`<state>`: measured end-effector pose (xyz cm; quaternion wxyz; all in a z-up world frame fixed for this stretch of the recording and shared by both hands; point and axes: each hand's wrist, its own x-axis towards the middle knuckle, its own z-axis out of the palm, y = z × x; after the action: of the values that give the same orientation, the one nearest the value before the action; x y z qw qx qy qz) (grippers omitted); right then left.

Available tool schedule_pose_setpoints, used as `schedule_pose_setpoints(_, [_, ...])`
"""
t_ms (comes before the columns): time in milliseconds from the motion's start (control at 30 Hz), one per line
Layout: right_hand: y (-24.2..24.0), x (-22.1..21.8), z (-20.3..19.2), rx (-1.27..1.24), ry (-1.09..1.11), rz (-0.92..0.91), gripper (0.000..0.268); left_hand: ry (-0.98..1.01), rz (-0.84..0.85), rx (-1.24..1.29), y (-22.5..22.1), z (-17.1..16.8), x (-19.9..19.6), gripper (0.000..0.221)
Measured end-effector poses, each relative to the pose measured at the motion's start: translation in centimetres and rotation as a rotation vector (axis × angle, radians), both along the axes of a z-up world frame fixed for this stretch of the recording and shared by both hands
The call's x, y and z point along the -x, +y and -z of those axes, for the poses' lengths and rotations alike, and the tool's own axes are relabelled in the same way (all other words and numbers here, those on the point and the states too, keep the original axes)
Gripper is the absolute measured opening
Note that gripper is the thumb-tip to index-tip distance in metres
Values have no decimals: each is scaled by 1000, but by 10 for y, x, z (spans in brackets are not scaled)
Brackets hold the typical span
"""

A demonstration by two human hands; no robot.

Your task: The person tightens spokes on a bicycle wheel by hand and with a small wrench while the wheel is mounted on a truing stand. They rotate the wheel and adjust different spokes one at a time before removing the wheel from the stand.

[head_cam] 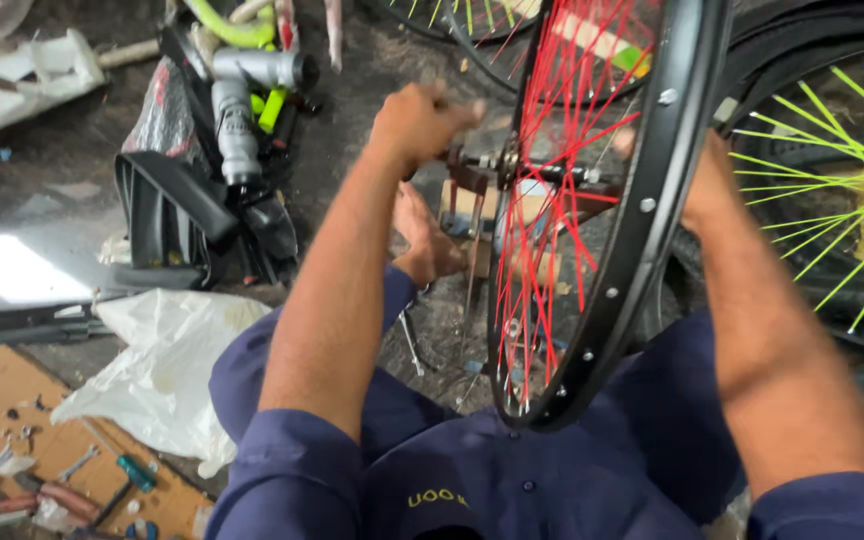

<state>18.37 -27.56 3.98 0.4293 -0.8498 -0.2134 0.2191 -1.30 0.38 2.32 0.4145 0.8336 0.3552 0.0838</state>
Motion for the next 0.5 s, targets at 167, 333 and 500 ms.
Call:
schedule_pose_setpoints(167, [-7, -4, 17, -14, -558, -206, 19, -154, -202, -183, -39, 5, 20, 40])
schedule_pose_setpoints(333, [-10, -7, 25, -109, -360, -177, 19, -547, -176, -475, -51, 14, 29, 36])
schedule_pose_setpoints(500, [-15, -7, 18, -44, -511, -303, 18, -289, 44, -153, 0, 21, 7, 38])
